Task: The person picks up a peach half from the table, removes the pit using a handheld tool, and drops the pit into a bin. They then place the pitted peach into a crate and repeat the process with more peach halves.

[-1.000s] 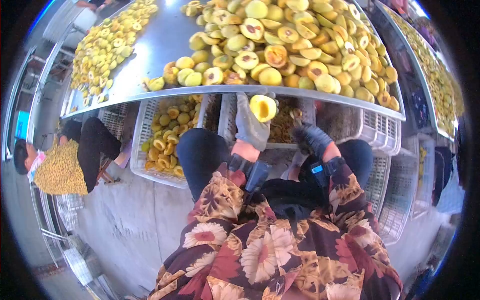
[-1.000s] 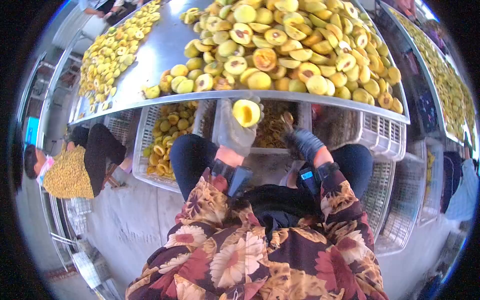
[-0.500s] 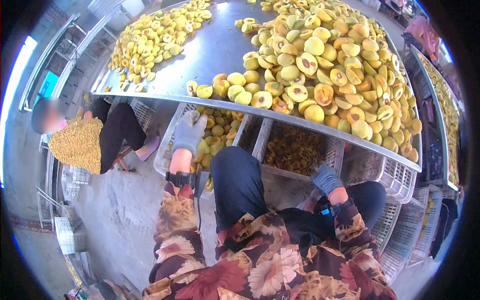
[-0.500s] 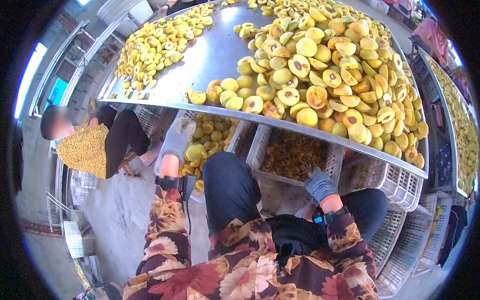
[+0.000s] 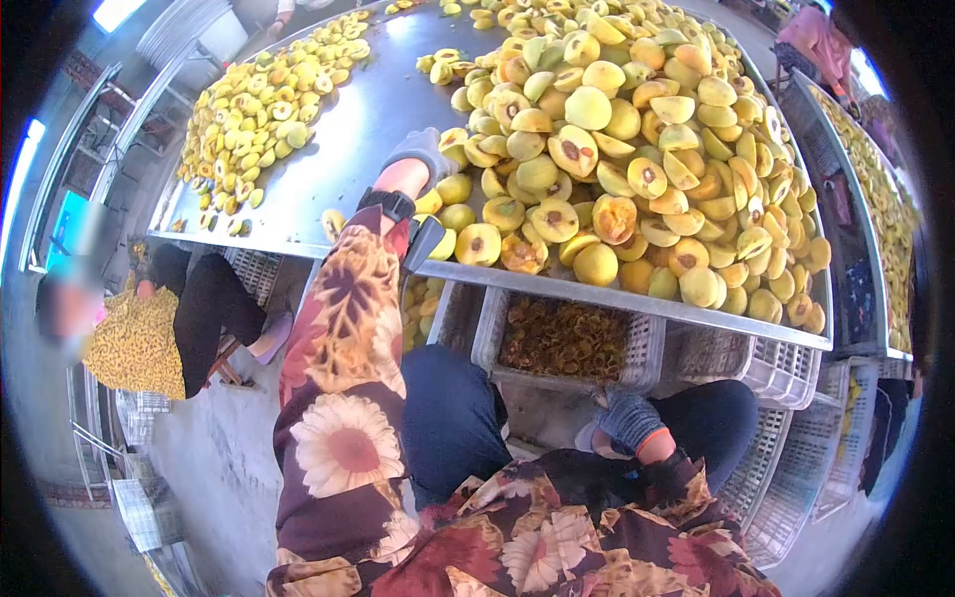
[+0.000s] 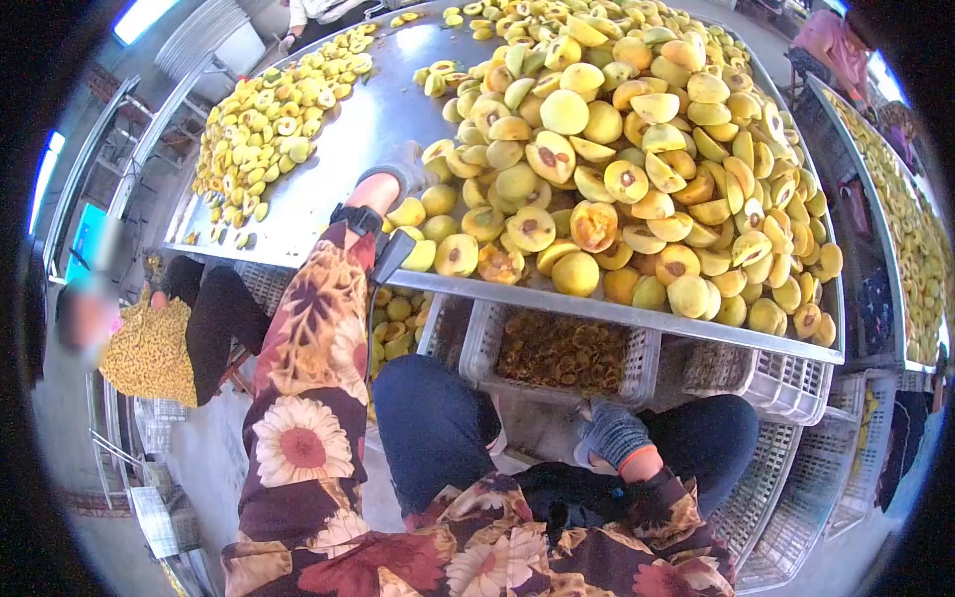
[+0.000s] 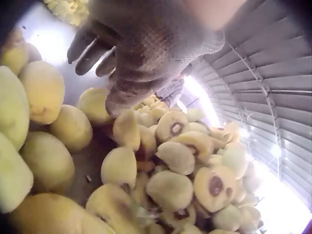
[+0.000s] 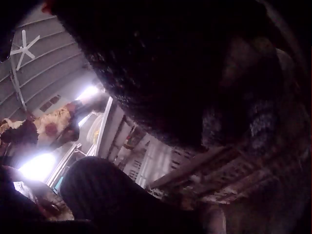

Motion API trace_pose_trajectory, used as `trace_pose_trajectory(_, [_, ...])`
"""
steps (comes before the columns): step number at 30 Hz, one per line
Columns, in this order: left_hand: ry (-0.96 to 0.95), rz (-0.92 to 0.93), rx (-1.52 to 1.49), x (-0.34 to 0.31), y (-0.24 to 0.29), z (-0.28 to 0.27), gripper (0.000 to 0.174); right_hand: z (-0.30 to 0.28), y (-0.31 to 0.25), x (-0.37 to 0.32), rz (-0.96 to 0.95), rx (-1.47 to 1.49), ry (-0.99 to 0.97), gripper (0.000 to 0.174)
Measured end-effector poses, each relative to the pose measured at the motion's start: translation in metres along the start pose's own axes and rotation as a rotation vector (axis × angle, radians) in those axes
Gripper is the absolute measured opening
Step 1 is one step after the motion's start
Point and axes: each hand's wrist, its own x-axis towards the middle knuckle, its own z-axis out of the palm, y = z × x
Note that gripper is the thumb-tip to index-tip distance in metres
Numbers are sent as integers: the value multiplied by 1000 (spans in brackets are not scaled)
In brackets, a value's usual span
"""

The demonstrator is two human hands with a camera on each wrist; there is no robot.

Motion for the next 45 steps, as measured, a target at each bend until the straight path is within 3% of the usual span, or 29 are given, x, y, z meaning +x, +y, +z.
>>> trace_pose_trajectory(2, [-89,-11,100,16,10,7,56,2,2,3,76,83,4,41])
trace_pose_trajectory(8, [-136,-14,292,41,7,30,56,1,4,-2,-72,115,89,40])
trace_pose_trajectory(11, [-26,94,78,-9,9,8,53,-9,-4,-5,-91,131,171,37])
trace_pose_trajectory(12, [15,150,-13,-36,13,-2,51,-20,-10,-8,-149,192,277,40])
trace_pose_trajectory(14, [137,367,-245,-96,16,9,45,-37,-25,-3,-203,545,400,39])
trace_pose_trajectory(16, [292,714,-354,-157,34,35,41,-63,-50,-10,-201,927,387,37])
trace_pose_trajectory(17, [275,836,-445,-183,45,50,43,-85,-71,-23,-177,1128,308,37])
trace_pose_trajectory(18, [186,791,-427,-215,59,55,42,-97,-84,-32,-152,1328,226,36])
trace_pose_trajectory(19, [228,897,-397,-239,67,65,48,-97,-90,-37,-127,1426,173,34])
trace_pose_trajectory(21, [256,838,-351,-277,79,74,53,-94,-97,-46,-73,1621,68,29])
trace_pose_trajectory(24, [239,858,-892,-281,77,98,57,-66,-89,-43,-90,1672,108,25])
trace_pose_trajectory(26, [-1,573,-1497,-284,84,120,46,-63,-99,-55,-81,1793,156,24])
trace_pose_trajectory(28, [-175,336,-2002,-287,102,118,60,-60,-103,-58,-137,1686,277,21])
trace_pose_trajectory(31, [-373,239,-2194,-291,120,121,67,-47,-108,-48,-253,1481,542,28])
trace_pose_trajectory(32, [-346,123,-2233,-292,123,122,67,-40,-104,-37,-326,1352,644,31])
trace_pose_trajectory(33, [-303,126,-2184,-292,124,123,68,-40,-105,-33,-395,1219,740,34])
trace_pose_trajectory(34, [-261,127,-2136,-293,124,124,68,-43,-100,-40,-169,1147,569,38])
trace_pose_trajectory(37, [-297,57,-2169,-288,122,122,67,-47,-92,-56,-193,423,914,34])
trace_pose_trajectory(41, [-341,69,-2176,-283,118,125,65,-49,-93,-74,-154,206,607,35])
trace_pose_trajectory(45, [-279,68,-2118,-281,117,132,69,-38,-86,-62,-245,320,662,38])
